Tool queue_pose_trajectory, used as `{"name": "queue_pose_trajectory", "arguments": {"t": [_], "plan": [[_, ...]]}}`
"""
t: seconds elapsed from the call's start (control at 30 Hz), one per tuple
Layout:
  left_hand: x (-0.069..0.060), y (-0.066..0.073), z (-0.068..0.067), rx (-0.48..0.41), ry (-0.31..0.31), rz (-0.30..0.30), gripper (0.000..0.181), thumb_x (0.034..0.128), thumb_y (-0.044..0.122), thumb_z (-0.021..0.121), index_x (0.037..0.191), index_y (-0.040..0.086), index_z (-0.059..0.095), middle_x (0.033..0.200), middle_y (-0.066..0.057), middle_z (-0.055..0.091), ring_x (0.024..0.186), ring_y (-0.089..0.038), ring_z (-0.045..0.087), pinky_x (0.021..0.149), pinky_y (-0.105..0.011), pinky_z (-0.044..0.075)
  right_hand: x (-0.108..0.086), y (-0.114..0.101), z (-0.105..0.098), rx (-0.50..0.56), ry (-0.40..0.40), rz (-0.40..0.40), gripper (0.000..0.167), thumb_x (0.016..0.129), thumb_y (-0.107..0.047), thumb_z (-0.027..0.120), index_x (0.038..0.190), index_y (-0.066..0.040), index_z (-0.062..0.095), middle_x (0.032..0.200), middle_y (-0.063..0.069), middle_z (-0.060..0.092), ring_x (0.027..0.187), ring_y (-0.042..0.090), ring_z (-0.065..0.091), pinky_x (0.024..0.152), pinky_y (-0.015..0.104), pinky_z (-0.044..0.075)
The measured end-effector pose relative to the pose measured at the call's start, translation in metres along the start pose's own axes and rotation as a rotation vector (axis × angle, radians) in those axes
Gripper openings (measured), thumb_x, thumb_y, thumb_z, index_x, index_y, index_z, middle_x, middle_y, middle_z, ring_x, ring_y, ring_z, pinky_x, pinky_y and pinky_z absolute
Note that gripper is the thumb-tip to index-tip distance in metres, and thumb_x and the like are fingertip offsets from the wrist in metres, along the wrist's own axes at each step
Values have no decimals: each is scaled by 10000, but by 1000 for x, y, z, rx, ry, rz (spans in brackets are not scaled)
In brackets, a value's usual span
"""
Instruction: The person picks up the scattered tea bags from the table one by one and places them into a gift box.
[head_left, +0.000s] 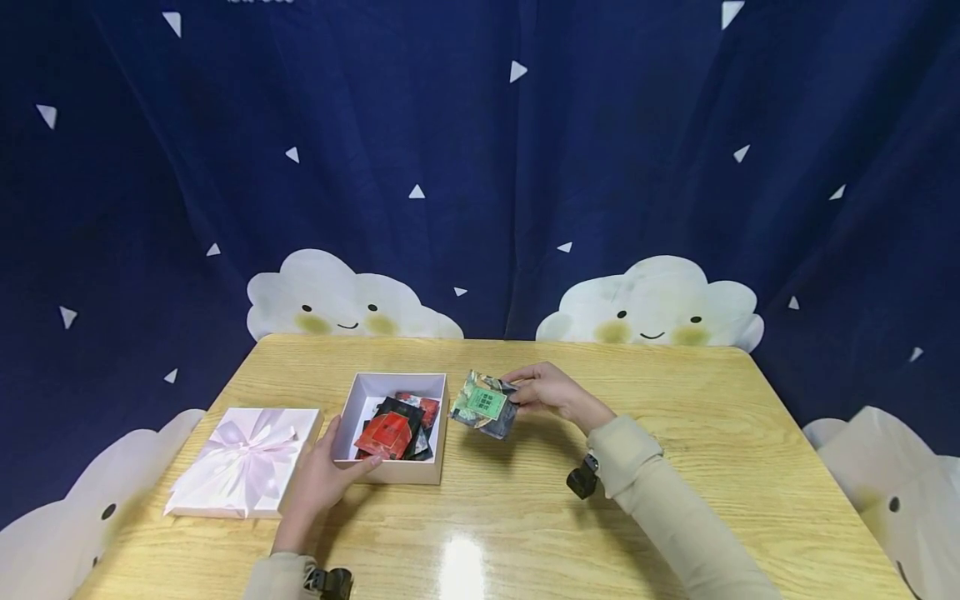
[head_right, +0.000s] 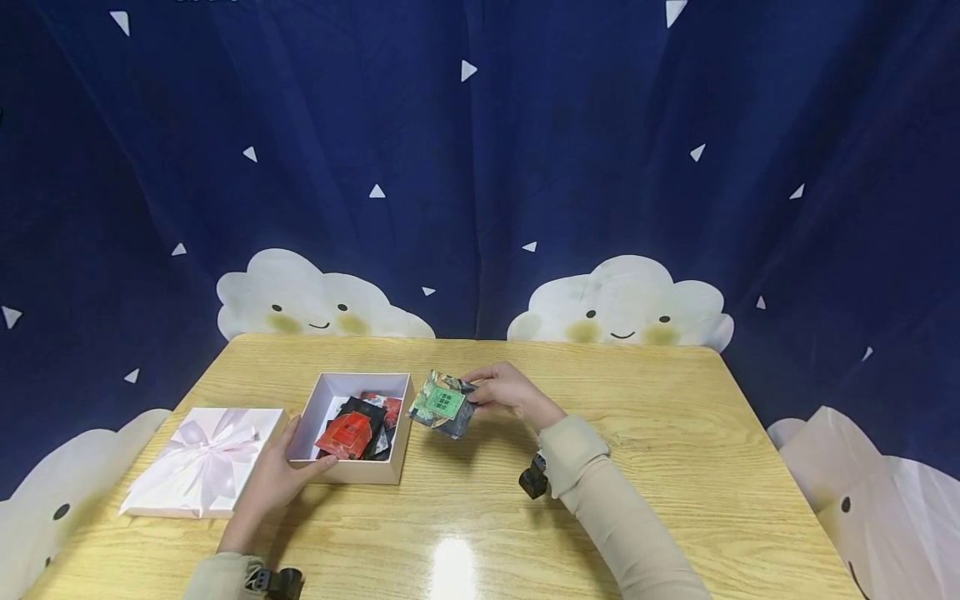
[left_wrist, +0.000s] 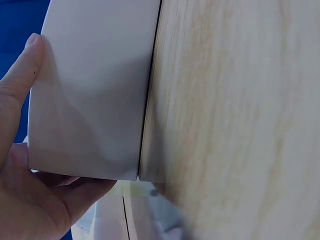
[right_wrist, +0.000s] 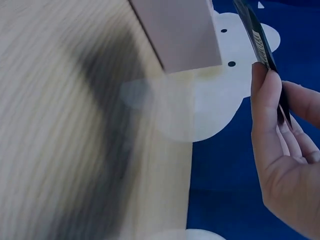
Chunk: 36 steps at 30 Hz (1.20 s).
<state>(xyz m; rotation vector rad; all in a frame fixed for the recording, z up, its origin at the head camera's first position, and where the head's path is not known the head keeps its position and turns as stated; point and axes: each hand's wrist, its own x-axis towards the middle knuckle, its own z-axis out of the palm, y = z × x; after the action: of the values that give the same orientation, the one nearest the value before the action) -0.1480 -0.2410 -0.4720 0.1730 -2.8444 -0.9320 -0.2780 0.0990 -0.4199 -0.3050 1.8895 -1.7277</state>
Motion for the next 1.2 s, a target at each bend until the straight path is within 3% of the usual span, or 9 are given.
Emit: {"name": "queue_pose_trajectory", "arguments": {"t": [0.2,0.6,0.83,1.03,1.2], "plan": [[0,0,0,0,-1,-5,1075,673,598,693,1410,-41,242,1371,-314,323,1216,-478,341,969,-567,324,13,-13,17,5,21,-30,421,779,122,543,1197,147,488,814,92,641,631,115,607,588,231,540],[-2,0,1,-2,5,6,1071,670,607,688,1408,-37,255,1390,-312,290,1210,-495,335,959,-578,328,41,-20,67,34,73,-50,378,784,144,559,1161,123,539,838,121,618,616,121,605,742,384,533],[-1,2,0,2,-2,10,1072,671,621,678,1411,-30,255,1463,-265,156,1250,-488,273,980,-579,297,52,-15,102,48,120,-49,307,776,145,582,1081,118,581,889,122,584,540,100,581,622,289,556],[-1,3,-2,5,-2,7,1076,671,618,681,1410,-35,250,1423,-298,235,1220,-498,315,961,-577,325,56,-11,120,15,134,-43,258,801,119,585,1059,117,597,938,157,593,558,120,614,632,290,555],[-1,2,-1,12,-2,10,1086,668,626,676,1411,-38,243,1398,-313,273,1208,-501,332,957,-577,330,55,-9,123,46,150,-44,314,814,129,555,1126,161,544,897,282,632,630,168,644,648,291,553]]}}
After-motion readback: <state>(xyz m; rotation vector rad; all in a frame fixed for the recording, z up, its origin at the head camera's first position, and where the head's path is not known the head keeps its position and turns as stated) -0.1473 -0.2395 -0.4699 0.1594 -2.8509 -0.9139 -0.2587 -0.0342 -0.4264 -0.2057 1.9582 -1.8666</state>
